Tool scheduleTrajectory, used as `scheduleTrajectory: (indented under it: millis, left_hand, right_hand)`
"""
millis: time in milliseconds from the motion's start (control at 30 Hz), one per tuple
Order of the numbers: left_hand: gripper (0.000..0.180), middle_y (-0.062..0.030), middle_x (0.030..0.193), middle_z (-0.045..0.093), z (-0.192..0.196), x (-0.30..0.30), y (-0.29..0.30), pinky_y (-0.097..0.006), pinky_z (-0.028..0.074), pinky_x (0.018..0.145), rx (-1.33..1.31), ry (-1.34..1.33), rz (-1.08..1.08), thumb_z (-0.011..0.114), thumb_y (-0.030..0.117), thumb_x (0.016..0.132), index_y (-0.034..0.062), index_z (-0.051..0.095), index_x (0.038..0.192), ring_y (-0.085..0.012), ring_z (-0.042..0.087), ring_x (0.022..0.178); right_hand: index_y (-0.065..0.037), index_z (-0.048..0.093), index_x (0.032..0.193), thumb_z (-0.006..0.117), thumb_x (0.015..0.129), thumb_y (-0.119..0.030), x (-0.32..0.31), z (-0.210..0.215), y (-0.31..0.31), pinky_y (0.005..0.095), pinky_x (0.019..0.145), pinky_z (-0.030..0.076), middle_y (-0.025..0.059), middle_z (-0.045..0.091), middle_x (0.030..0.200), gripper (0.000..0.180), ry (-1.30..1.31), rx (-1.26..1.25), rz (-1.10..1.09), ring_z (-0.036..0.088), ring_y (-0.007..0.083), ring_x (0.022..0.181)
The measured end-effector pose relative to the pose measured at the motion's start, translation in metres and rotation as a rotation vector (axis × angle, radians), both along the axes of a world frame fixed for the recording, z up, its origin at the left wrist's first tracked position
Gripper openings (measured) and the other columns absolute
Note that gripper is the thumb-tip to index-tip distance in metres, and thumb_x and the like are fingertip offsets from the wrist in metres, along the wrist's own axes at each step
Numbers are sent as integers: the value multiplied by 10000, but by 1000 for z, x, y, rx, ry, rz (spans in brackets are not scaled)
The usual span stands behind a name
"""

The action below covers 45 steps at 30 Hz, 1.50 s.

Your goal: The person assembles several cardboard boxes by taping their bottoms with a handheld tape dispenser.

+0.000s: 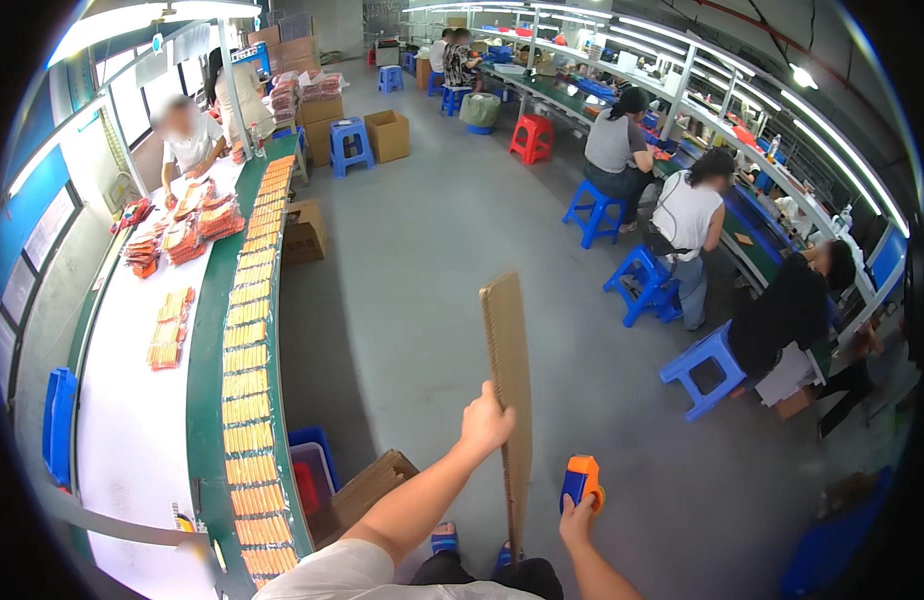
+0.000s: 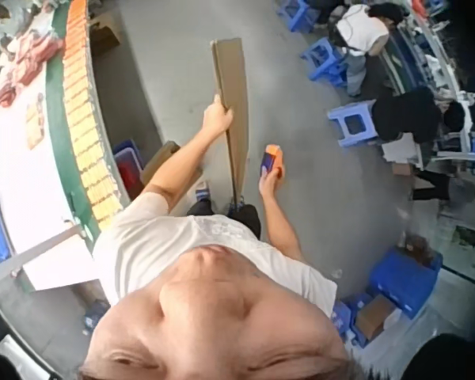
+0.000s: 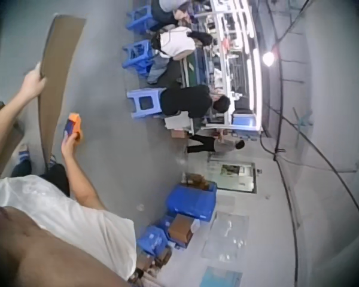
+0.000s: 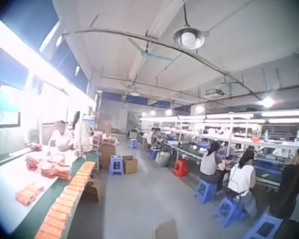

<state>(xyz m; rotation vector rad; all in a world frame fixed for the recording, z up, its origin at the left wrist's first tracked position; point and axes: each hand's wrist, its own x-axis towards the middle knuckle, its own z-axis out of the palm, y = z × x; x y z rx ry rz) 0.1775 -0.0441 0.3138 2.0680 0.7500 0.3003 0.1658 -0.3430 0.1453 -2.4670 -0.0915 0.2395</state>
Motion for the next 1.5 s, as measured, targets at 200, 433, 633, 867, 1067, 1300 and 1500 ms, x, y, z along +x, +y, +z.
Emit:
scheduleTrajectory:
  millis: [200,433,633,867,1067,1300,1500]
  left_hand:
    - [802,-258,1256,501,-103,68,-20,-485,465,885,-113,319,73,551,236,801,26,105,1433,-451,556,1043]
    - [569,-242,1192,540,-331,50,-89,-500,473,837,-107,569,16,494,229,879,30,247,1351,-427,591,963]
    - [441,-238,1144,564,-360,90,-140,-515,437,853,-133,392,95,438,204,898,21,322,1282,-460,562,976]
    - [576,-277,1204,539,-357,122,-162,-436,415,943,-159,360,121,466,283,914,-18,279,1368,-425,542,1092]
    - [648,-230,1354,446,-369,126,-144,-394,373,1012,-199,183,214,393,438,969,13,238,1434,-354,465,1227]
    - [550,-167,1384,427,-359,111,-136,-343,375,1016,-375,-46,311,323,350,1008,21,251,1443,-264,457,1229]
    - [606,-215,1130,537,-361,102,-103,-390,485,832,-283,378,468,480,44,823,20,269,1390,-304,581,969]
  right_hand:
    - [95,352,1180,581,889,-304,-7,-69,-6,469,857,438,304,579,1034,545,55,102,26,574,452,976]
    - [56,414,1055,596,877,-378,-22,-184,-27,517,732,460,321,594,907,503,328,-33,112,579,494,869]
    - [82,380,1051,643,826,-445,-14,-190,-64,517,676,463,302,588,839,630,426,-74,150,580,493,781]
    - [110,371,1110,784,609,-569,32,-177,-87,476,748,469,288,572,944,940,433,39,147,577,457,886]
    - [124,342,1151,784,538,-641,24,-198,-101,452,796,475,292,570,990,1076,515,163,176,579,455,928]
    - [86,308,1177,811,565,-572,37,-194,-103,455,836,470,294,563,1064,1030,580,214,-9,578,450,990]
    - [66,407,1091,785,663,-278,38,-200,-117,453,740,421,215,597,843,666,122,-104,143,586,383,780]
